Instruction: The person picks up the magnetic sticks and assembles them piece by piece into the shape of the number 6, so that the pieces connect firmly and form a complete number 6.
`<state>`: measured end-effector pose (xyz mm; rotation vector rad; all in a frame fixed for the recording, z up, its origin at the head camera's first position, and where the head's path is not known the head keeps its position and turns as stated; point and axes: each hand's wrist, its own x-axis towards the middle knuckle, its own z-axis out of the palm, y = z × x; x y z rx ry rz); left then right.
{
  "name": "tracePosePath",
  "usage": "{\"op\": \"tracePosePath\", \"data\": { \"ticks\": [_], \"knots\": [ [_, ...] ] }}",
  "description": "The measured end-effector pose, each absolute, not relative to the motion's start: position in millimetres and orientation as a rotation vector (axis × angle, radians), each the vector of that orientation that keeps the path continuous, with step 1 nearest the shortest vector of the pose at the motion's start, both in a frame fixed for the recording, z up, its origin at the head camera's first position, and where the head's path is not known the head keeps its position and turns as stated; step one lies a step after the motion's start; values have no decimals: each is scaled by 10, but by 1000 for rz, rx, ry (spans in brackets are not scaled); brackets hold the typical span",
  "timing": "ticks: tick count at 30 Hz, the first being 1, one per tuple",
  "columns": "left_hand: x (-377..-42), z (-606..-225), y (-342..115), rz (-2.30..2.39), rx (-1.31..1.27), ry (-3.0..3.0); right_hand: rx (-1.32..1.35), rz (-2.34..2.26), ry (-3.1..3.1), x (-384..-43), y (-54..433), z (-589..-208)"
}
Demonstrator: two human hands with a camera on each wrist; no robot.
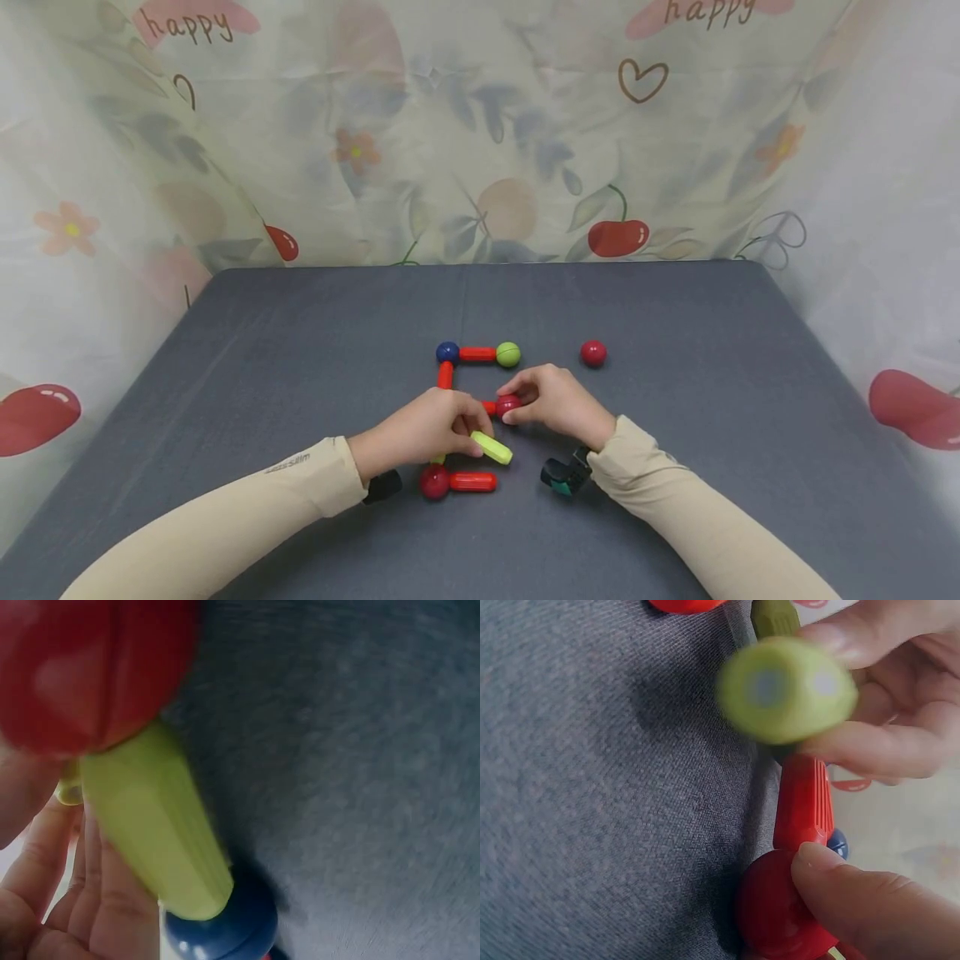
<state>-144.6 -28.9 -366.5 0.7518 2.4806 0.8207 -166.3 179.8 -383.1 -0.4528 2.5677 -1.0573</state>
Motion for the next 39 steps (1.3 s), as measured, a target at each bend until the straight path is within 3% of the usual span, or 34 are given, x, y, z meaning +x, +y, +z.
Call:
{"op": "tracePosePath", "data": {
  "ticks": [20,39],
  "knots": [
    [-1443,-3703,-75,562,789,2497,-456,-1068,2563,-1660,1819,-3829],
    [-1467,-3608,-165,607,785,2462,-468,-1069,2557,-1668,1806,-3826]
  ]
}}
